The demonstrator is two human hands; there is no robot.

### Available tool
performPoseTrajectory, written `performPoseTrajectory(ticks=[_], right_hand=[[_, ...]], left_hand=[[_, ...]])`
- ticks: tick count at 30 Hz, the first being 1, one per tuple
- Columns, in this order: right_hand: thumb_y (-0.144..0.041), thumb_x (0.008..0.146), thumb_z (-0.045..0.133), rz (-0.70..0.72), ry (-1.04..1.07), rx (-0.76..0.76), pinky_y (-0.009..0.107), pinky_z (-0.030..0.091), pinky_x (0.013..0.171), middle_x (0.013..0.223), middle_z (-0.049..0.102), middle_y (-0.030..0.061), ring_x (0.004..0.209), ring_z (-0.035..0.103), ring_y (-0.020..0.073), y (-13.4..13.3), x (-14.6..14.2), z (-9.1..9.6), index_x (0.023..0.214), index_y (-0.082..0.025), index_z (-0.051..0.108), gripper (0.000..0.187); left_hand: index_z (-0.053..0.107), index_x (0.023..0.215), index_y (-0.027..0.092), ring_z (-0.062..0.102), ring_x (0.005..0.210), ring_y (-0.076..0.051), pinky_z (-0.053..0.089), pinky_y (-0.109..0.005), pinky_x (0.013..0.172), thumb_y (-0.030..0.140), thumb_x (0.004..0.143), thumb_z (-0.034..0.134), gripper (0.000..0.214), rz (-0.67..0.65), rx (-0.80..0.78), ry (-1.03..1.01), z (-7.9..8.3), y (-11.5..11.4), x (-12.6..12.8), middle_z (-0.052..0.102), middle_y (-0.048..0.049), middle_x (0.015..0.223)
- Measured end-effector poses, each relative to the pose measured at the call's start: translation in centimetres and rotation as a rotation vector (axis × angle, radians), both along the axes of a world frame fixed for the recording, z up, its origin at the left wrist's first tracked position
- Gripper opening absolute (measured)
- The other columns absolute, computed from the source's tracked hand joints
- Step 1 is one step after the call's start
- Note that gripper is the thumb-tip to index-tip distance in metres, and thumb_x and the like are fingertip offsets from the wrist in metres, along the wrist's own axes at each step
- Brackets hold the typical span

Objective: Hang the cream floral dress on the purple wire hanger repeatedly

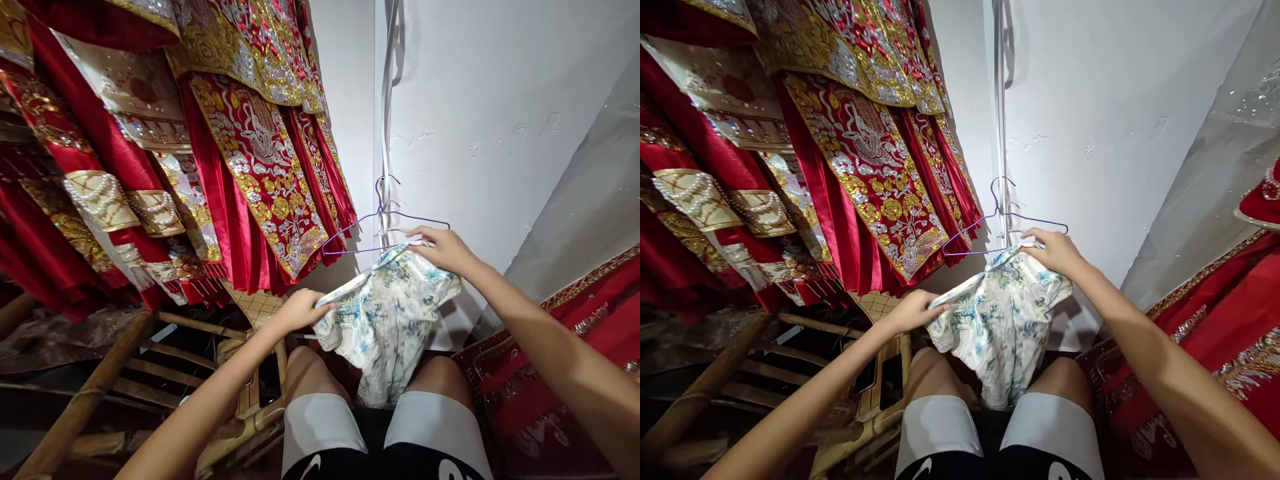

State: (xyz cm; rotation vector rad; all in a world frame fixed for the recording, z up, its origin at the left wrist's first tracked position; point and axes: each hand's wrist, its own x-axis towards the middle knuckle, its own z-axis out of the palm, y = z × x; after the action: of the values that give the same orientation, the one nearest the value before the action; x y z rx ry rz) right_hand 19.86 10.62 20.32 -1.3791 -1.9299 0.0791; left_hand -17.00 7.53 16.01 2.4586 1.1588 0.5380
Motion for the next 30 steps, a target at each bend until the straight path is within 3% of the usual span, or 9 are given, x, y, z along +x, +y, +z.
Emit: performPoseTrajectory(ticks=[4, 8, 13, 16, 18, 21, 25, 27, 30], right_hand=[[-0.043, 0.092, 0.056, -0.168, -0.21, -0.094, 0.033, 0.046, 0.07, 0.091, 0.079, 0.0097, 0.083, 0.071, 0.0306, 3.1, -0.5, -3.9, 0.14, -0.025, 0.061, 0.051], [-0.043, 0.093, 0.05, -0.179, -0.239, -0.09, 0.03, 0.04, 0.062, 0.083, 0.078, 0.0075, 0.074, 0.068, 0.0281, 3.2, 0.4, -5.5, 0.117, -0.028, 0.074, 0.038], [-0.05, 0.09, 0.053, -0.035, -0.138, -0.078, 0.029, 0.036, 0.057, 0.055, 0.064, 0.0018, 0.053, 0.057, 0.0225, -0.4, 3.8, -3.8, 0.093, -0.028, 0.077, 0.033], [-0.05, 0.089, 0.053, 0.007, -0.109, -0.113, 0.028, 0.035, 0.054, 0.05, 0.06, -0.0002, 0.048, 0.052, 0.0193, -2.8, 4.6, -2.3, 0.086, -0.026, 0.075, 0.033], [-0.052, 0.088, 0.053, 0.038, -0.078, -0.133, 0.028, 0.038, 0.056, 0.058, 0.067, 0.0007, 0.052, 0.055, 0.0191, -4.0, 4.4, -1.5, 0.085, -0.025, 0.075, 0.035], [-0.055, 0.088, 0.055, 0.12, 0.014, -0.152, 0.03, 0.044, 0.066, 0.081, 0.076, 0.004, 0.072, 0.065, 0.0233, -4.9, 3.2, -1.1, 0.086, -0.023, 0.075, 0.038], [-0.053, 0.092, 0.052, 0.221, 0.056, -0.18, 0.033, 0.049, 0.078, 0.096, 0.078, 0.0065, 0.092, 0.068, 0.0288, -5.2, 1.6, -1.7, 0.091, -0.022, 0.077, 0.04], [-0.05, 0.09, 0.054, 0.169, 0.008, -0.146, 0.035, 0.049, 0.076, 0.1, 0.078, 0.0069, 0.086, 0.069, 0.0289, -5.0, 1.8, -1.7, 0.103, -0.024, 0.079, 0.038], [-0.043, 0.085, 0.06, -0.15, -0.043, 0.009, 0.035, 0.046, 0.065, 0.096, 0.078, 0.0083, 0.066, 0.065, 0.0255, -4.5, 3.7, -0.3, 0.133, -0.029, 0.068, 0.051]], left_hand=[[0.061, 0.06, 0.023, 0.04, 0.048, -0.016, 0.03, -0.027, 0.059, 0.047, 0.083, 0.071, 0.034, 0.068, 0.116, -0.187, 1.0, 0.0, -0.4, 0.051, 0.0006, 0.049], [0.06, 0.058, 0.026, 0.037, 0.045, -0.016, 0.041, -0.028, 0.07, 0.036, 0.075, 0.079, 0.027, 0.08, 0.127, -0.334, 0.5, 0.5, 0.1, 0.047, 0.0029, 0.047], [0.061, 0.06, 0.027, 0.053, 0.071, -0.025, 0.045, -0.031, 0.086, 0.013, 0.067, 0.077, 0.023, 0.162, 0.017, -0.481, 1.2, 2.4, 0.9, 0.061, -0.0021, 0.061], [0.06, 0.061, 0.026, 0.056, 0.085, -0.026, 0.043, -0.033, 0.096, 0.006, 0.066, 0.074, 0.024, 0.162, 0.081, -0.594, 2.6, 3.2, 2.3, 0.076, -0.0084, 0.092], [0.06, 0.067, 0.024, 0.058, 0.089, -0.026, 0.041, -0.034, 0.098, 0.008, 0.074, 0.067, 0.019, 0.124, 0.168, -0.562, 3.7, 3.5, 3.5, 0.074, -0.0097, 0.112], [0.064, 0.084, 0.021, 0.061, 0.088, -0.023, 0.043, -0.033, 0.091, 0.013, 0.088, 0.05, 0.017, 0.075, 0.215, -0.471, 5.0, 4.2, 5.6, 0.072, -0.0082, 0.102], [0.062, 0.104, 0.018, 0.058, 0.077, -0.018, 0.044, -0.029, 0.08, 0.016, 0.092, 0.042, 0.024, 0.134, 0.218, -0.491, 5.7, 6.1, 7.6, 0.066, -0.0024, 0.085], [0.063, 0.101, 0.017, 0.059, 0.081, -0.018, 0.044, -0.029, 0.082, 0.016, 0.09, 0.044, 0.022, 0.111, 0.211, -0.538, 5.9, 7.1, 7.7, 0.066, -0.0027, 0.086], [0.065, 0.084, 0.016, 0.06, 0.081, -0.018, 0.044, -0.028, 0.078, 0.021, 0.087, 0.05, 0.016, -0.003, 0.071, -0.573, 6.6, 8.1, 6.7, 0.066, -0.0028, 0.082]])
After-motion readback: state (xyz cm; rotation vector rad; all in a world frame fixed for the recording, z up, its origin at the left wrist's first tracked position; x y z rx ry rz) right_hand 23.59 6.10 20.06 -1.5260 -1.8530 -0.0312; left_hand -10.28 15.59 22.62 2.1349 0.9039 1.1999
